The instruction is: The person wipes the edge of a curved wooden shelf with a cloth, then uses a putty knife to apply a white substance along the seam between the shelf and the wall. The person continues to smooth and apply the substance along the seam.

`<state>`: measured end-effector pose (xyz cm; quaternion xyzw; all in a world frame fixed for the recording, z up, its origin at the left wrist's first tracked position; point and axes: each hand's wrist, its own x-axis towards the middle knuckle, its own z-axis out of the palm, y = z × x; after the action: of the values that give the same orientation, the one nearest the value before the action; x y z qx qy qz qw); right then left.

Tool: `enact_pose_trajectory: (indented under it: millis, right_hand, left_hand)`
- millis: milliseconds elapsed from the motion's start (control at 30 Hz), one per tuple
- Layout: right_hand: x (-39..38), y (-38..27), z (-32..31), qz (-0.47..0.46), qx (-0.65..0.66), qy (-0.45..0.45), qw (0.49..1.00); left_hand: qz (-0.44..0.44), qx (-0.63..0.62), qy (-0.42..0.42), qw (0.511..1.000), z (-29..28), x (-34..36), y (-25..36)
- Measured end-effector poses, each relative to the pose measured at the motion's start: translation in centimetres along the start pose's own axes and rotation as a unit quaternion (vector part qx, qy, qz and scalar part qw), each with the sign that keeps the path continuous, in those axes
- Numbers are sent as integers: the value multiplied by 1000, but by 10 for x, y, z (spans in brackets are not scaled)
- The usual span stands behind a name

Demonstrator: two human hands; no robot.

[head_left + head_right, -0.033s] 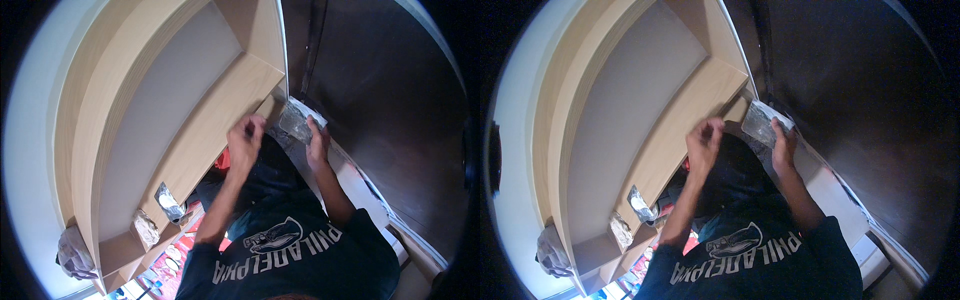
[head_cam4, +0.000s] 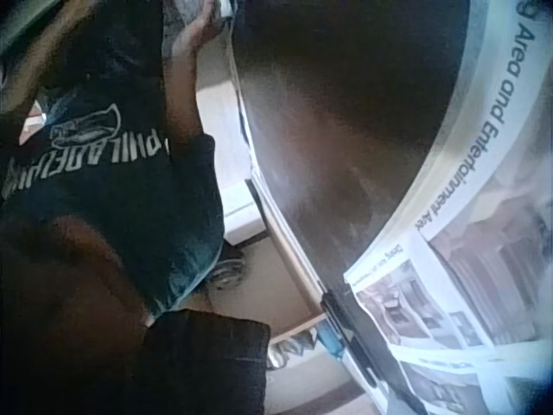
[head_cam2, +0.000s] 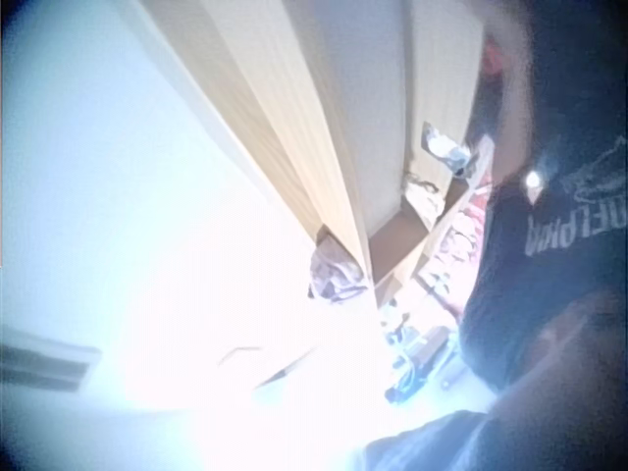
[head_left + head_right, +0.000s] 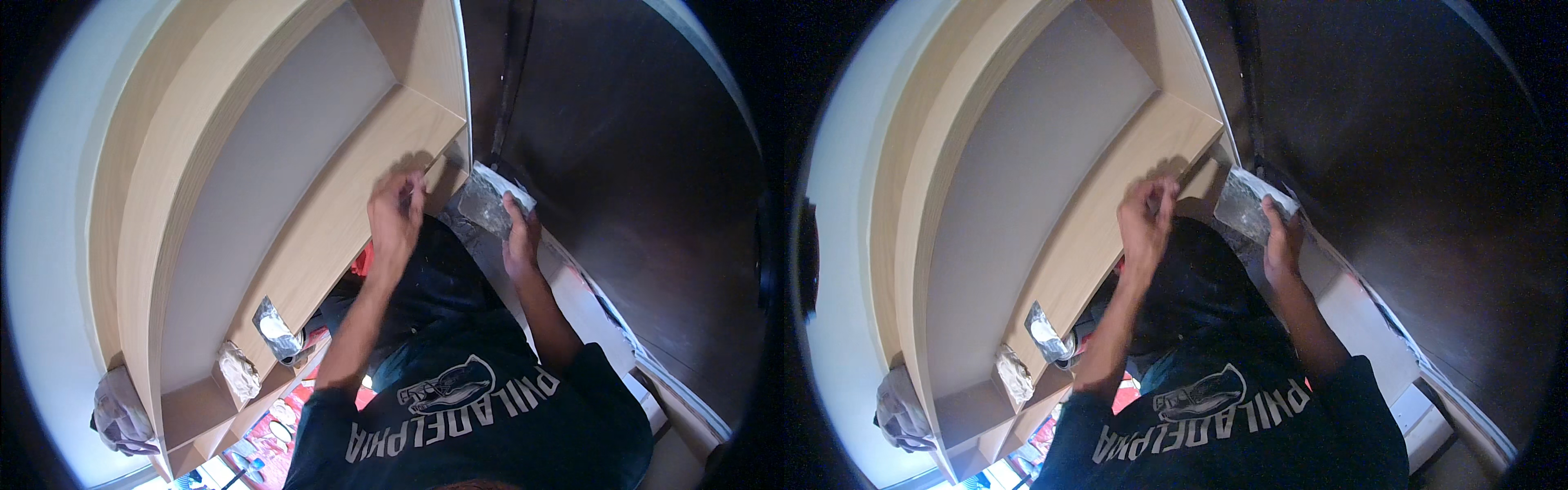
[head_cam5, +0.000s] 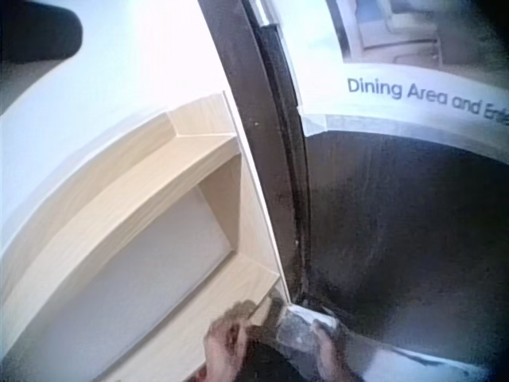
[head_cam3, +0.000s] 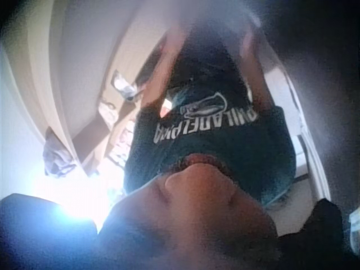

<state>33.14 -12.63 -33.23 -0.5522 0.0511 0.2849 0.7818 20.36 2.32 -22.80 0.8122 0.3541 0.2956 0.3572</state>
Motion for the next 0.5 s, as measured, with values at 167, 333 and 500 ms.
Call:
enact_pose_trajectory:
  millis: [167,333,500]
  right_hand:
    - [-10,10,-14,-2,-47,-28,998]
    - [-19,19,-12,42,-24,-32,998]
    - [-20,24,-13,69,-9,-71,995]
  left_hand:
    - [176,161,11,971,22,45,-20]
    - [184,195,18,963,36,46,-20]
    - [199,284,56,936,44,41,-22]
